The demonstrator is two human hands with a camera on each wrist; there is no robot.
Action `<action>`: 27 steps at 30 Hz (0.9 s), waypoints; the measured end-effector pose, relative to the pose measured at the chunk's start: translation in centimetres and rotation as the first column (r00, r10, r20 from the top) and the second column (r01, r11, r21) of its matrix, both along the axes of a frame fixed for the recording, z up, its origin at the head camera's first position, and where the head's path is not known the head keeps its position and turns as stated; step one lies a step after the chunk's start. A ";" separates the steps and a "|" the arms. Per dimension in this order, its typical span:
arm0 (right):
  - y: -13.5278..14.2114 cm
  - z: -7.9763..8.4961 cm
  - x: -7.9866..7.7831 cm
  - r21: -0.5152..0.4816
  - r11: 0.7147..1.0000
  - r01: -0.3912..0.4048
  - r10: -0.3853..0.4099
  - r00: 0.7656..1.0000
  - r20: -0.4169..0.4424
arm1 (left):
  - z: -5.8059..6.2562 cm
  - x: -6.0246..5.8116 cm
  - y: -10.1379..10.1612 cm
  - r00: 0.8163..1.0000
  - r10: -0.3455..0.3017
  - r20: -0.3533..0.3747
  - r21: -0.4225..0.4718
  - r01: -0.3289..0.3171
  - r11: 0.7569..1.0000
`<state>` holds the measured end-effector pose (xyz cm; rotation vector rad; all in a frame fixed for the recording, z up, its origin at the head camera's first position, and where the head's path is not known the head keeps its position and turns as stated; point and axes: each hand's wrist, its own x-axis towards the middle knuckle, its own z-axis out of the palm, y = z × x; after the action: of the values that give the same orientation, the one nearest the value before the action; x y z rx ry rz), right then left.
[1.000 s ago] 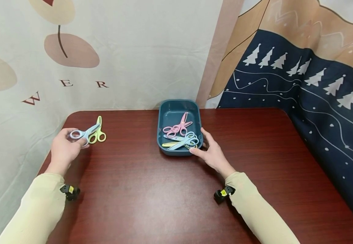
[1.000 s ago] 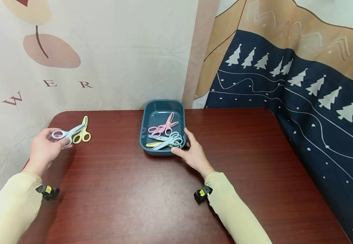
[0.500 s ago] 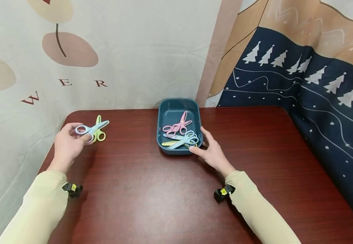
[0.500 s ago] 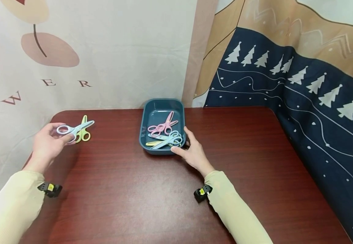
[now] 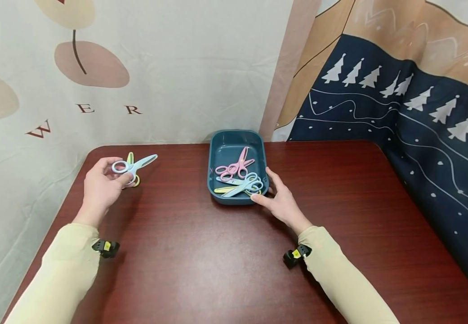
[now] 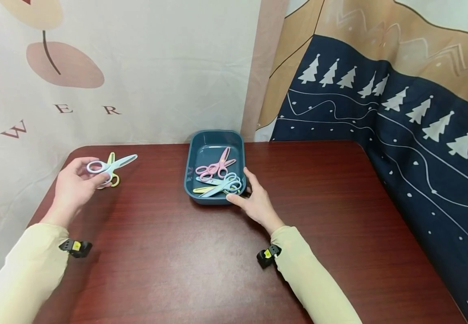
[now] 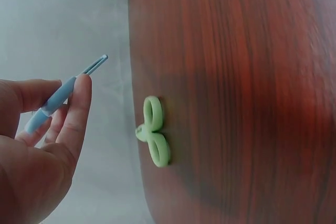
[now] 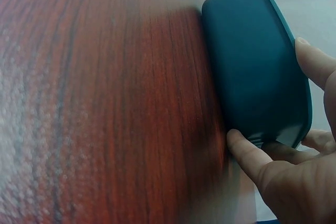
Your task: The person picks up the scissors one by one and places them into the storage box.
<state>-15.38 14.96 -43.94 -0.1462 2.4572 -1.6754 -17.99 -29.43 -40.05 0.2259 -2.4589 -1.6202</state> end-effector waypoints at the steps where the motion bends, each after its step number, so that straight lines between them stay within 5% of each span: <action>1: 0.0 0.0 0.0 -0.005 1.000 -0.001 0.001 1.000 -0.003 | 0.0 0.0 0.2 1.000 -0.002 -0.003 -0.001 0.002 1.000; 9: -0.1 -0.1 -0.1 -0.016 1.000 0.005 -0.005 1.000 -0.010 | 0.3 -0.4 1.6 0.999 -0.034 -0.032 0.119 0.038 0.992; 27: 0.0 -0.4 -0.2 -0.026 1.000 0.003 -0.004 1.000 -0.023 | 0.7 -0.8 4.3 0.996 -0.067 -0.057 0.101 0.072 0.992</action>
<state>-15.58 14.93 -44.37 -0.1657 2.4543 -1.7174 -18.75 -25.16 -39.35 0.1107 -2.3715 -1.7600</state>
